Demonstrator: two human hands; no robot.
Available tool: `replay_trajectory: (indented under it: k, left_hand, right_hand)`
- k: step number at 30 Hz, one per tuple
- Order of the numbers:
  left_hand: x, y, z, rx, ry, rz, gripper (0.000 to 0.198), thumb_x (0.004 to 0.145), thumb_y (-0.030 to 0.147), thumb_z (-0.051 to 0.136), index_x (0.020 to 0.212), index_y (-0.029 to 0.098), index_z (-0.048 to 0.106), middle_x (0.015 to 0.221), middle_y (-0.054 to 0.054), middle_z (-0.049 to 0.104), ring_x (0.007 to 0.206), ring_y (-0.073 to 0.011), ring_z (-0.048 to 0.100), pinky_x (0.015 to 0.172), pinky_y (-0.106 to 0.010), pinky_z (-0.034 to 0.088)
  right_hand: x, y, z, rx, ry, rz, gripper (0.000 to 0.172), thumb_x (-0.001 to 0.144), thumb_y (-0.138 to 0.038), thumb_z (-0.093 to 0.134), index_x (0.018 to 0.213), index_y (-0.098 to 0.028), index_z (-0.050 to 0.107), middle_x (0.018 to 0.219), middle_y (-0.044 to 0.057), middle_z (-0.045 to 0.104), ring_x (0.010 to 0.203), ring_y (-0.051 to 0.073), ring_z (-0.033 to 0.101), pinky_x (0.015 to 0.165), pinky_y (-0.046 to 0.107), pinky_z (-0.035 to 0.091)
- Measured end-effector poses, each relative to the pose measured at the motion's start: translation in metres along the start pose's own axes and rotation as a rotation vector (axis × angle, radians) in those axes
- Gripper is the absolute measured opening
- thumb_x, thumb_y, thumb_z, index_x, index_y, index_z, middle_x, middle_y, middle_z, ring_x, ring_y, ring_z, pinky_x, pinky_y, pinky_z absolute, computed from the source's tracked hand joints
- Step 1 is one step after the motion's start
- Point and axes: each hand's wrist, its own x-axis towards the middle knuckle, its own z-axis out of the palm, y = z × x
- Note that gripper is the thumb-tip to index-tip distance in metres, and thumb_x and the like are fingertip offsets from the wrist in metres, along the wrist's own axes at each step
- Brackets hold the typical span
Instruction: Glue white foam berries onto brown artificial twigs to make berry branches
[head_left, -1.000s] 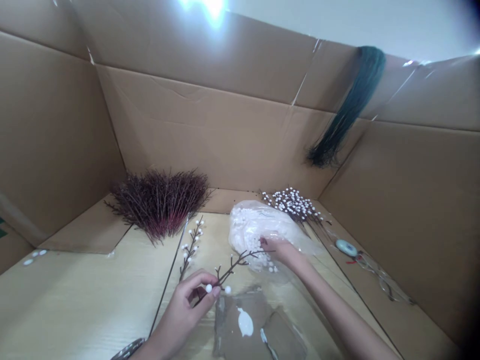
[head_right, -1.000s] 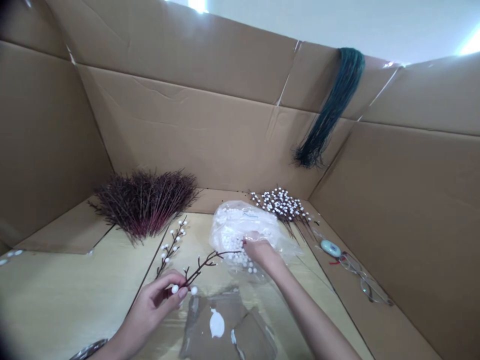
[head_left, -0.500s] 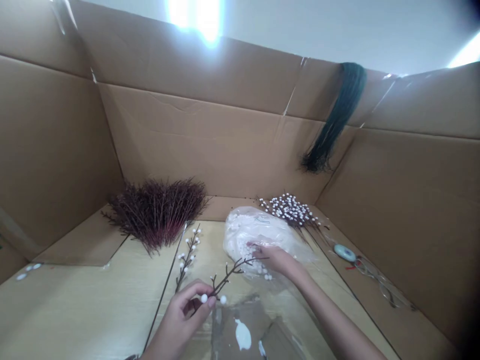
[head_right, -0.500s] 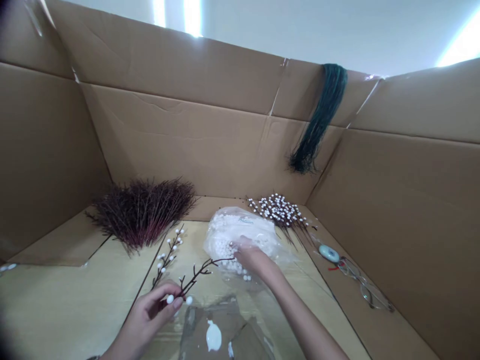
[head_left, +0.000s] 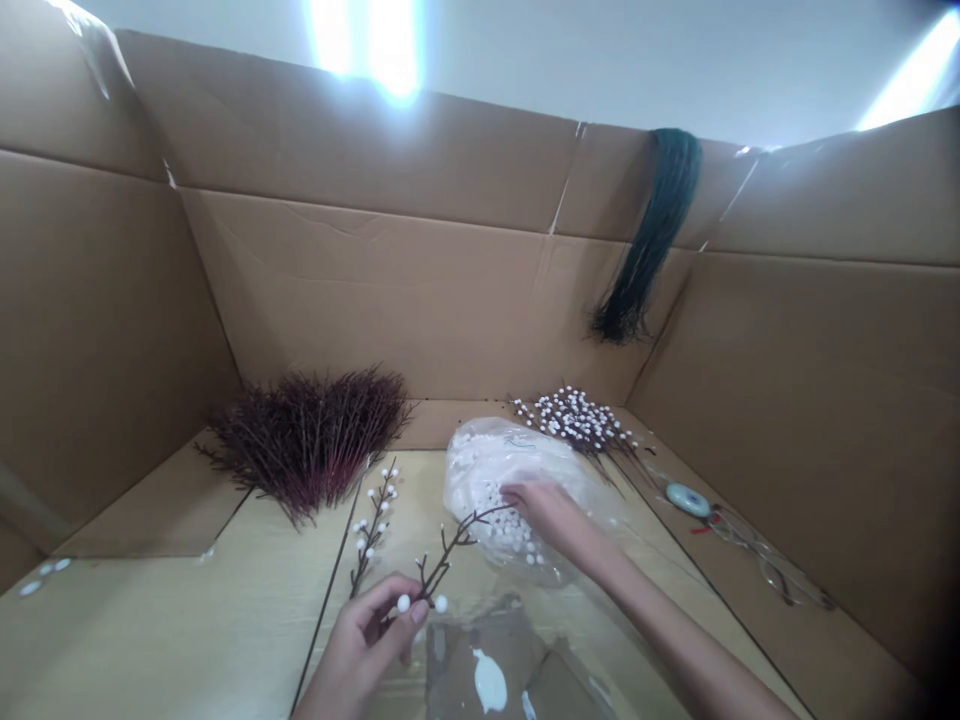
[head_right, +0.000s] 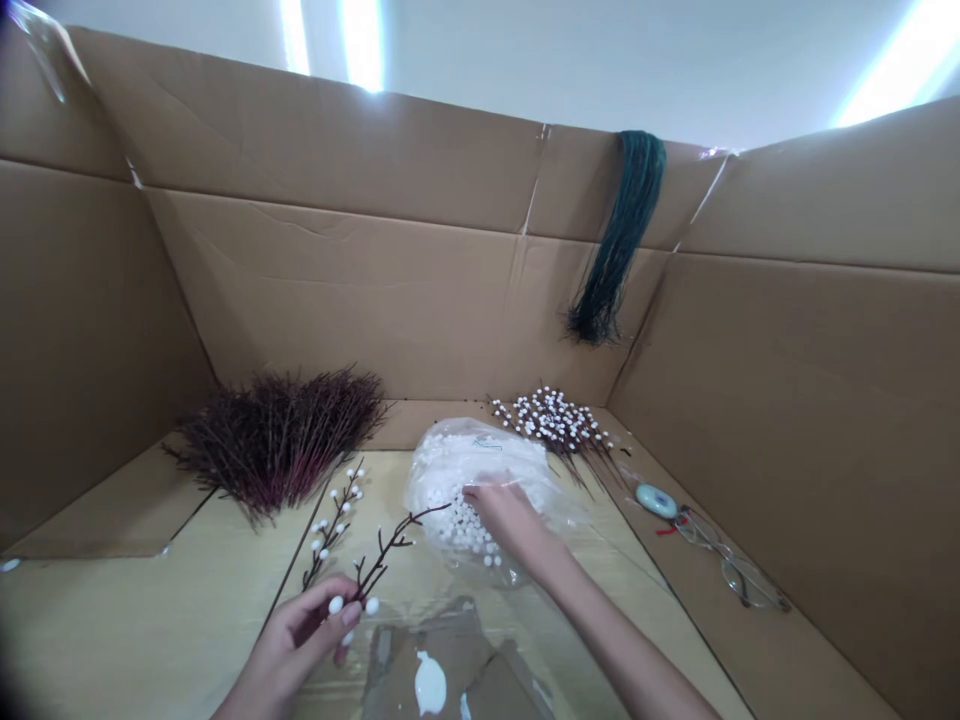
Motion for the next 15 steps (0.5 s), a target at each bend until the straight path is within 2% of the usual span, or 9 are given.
replay_trajectory:
  k: [3, 5, 7, 9, 12, 15]
  left_hand:
    - [0.0, 0.004, 0.002, -0.127, 0.006, -0.054, 0.043, 0.076, 0.06, 0.08, 0.084, 0.018, 0.074, 0.076, 0.001, 0.056, 0.066, -0.0158, 0.052, 0.061, -0.026, 0.048]
    - [-0.001, 0.007, 0.005, -0.251, 0.017, -0.112, 0.046, 0.07, 0.06, 0.085, 0.078, 0.017, 0.072, 0.071, 0.002, 0.054, 0.064, -0.0145, 0.049, 0.057, -0.024, 0.045]
    - [-0.003, 0.011, 0.008, -0.37, 0.005, -0.195, 0.048, 0.062, 0.058, 0.091, 0.075, 0.017, 0.071, 0.068, 0.002, 0.055, 0.062, -0.0137, 0.049, 0.055, -0.023, 0.043]
    - [-0.007, 0.013, 0.011, -0.435, -0.054, -0.268, 0.046, 0.058, 0.053, 0.094, 0.074, 0.016, 0.071, 0.064, 0.002, 0.057, 0.06, -0.0134, 0.05, 0.054, -0.023, 0.042]
    - [-0.012, 0.014, 0.014, -0.455, -0.149, -0.306, 0.041, 0.058, 0.046, 0.095, 0.068, 0.016, 0.069, 0.058, 0.002, 0.056, 0.055, -0.0127, 0.05, 0.053, -0.024, 0.04]
    - [-0.014, 0.01, 0.014, -0.48, -0.14, -0.335, 0.038, 0.058, 0.042, 0.095, 0.068, 0.017, 0.069, 0.058, 0.002, 0.058, 0.055, -0.0126, 0.051, 0.053, -0.024, 0.04]
  right_hand:
    - [-0.017, -0.013, -0.013, 0.059, -0.02, -0.091, 0.022, 0.101, -0.025, 0.053, 0.095, -0.02, 0.074, 0.102, 0.008, 0.075, 0.097, 0.022, 0.069, 0.09, 0.035, 0.052]
    - [-0.033, -0.023, -0.026, 0.11, -0.023, -0.139, 0.019, 0.101, -0.028, 0.054, 0.104, -0.023, 0.073, 0.102, 0.005, 0.075, 0.095, 0.02, 0.068, 0.087, 0.033, 0.051]
    - [-0.049, -0.033, -0.041, 0.232, -0.002, -0.164, 0.025, 0.101, -0.036, 0.056, 0.124, -0.028, 0.065, 0.097, 0.002, 0.074, 0.089, 0.018, 0.068, 0.081, 0.031, 0.052]
    - [-0.06, -0.042, -0.056, 0.373, 0.065, -0.211, 0.03, 0.1, -0.037, 0.058, 0.129, -0.03, 0.06, 0.09, -0.001, 0.073, 0.083, 0.016, 0.067, 0.08, 0.03, 0.053]
    - [-0.069, -0.051, -0.073, 0.456, 0.195, -0.316, 0.02, 0.099, -0.034, 0.061, 0.117, -0.028, 0.067, 0.092, 0.001, 0.075, 0.083, 0.016, 0.069, 0.08, 0.03, 0.054]
    - [-0.073, -0.052, -0.081, 0.485, 0.252, -0.481, 0.011, 0.099, -0.03, 0.062, 0.103, -0.025, 0.071, 0.092, 0.002, 0.076, 0.083, 0.016, 0.07, 0.075, 0.029, 0.055]
